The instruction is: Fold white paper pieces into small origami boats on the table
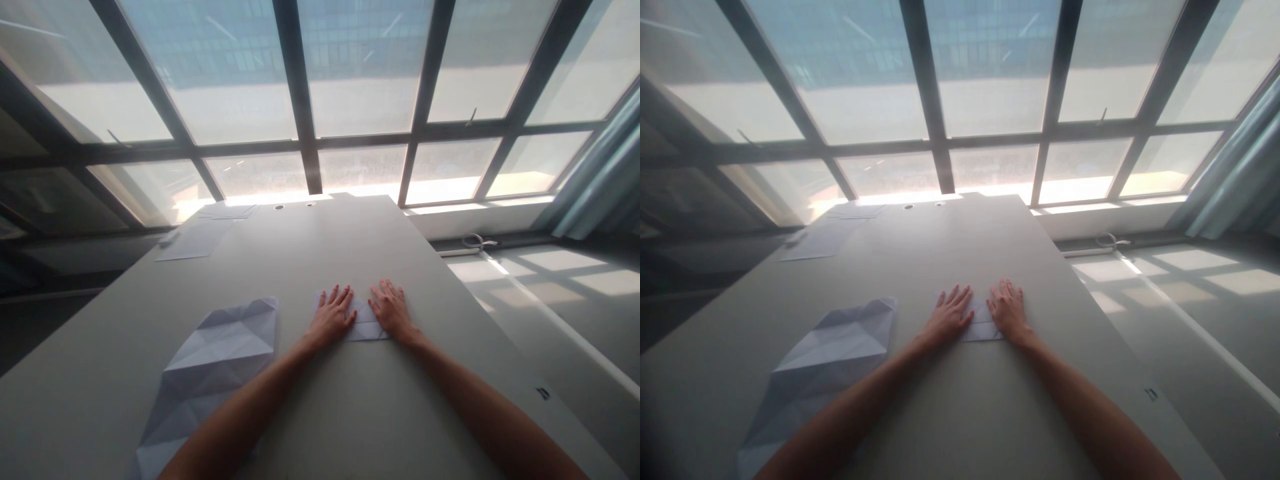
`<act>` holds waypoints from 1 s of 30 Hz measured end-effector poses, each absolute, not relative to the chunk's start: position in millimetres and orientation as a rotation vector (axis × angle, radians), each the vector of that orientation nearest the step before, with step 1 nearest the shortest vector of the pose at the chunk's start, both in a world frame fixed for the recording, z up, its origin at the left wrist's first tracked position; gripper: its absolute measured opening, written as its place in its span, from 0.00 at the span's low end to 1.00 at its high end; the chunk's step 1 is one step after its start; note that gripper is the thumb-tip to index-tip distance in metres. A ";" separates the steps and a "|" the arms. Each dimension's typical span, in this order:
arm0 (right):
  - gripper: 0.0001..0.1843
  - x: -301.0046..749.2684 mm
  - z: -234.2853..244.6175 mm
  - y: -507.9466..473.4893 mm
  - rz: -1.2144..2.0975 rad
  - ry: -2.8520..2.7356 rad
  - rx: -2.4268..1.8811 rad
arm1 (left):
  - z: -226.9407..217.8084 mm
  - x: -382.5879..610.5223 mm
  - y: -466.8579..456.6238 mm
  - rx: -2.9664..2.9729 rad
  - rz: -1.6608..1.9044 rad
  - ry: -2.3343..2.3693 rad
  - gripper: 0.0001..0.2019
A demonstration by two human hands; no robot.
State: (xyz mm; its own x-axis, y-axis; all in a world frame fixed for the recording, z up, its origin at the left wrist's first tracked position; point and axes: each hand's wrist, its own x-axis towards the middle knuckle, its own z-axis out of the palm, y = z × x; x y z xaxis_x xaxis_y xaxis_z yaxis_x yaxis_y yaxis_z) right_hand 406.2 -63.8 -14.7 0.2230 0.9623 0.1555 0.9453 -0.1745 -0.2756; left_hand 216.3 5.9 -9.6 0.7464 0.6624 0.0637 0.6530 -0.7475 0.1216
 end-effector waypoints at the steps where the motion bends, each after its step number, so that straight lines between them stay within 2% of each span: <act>1: 0.25 406.5 -14.9 -63.8 0.075 -1.783 -2.192 | -9.5 216.2 5.8 2.850 0.159 1.075 0.31; 13: 0.25 408.5 -14.9 -63.0 0.068 -1.875 -2.079 | -10.4 216.1 5.3 2.864 0.193 1.067 0.30; 21: 0.33 409.4 -16.1 -64.4 0.102 -1.946 -2.017 | -10.1 215.6 4.9 2.852 0.198 1.077 0.30; 30: 0.31 408.0 -16.2 -63.0 0.120 -1.927 -2.050 | -8.7 216.2 4.8 2.842 0.186 1.083 0.30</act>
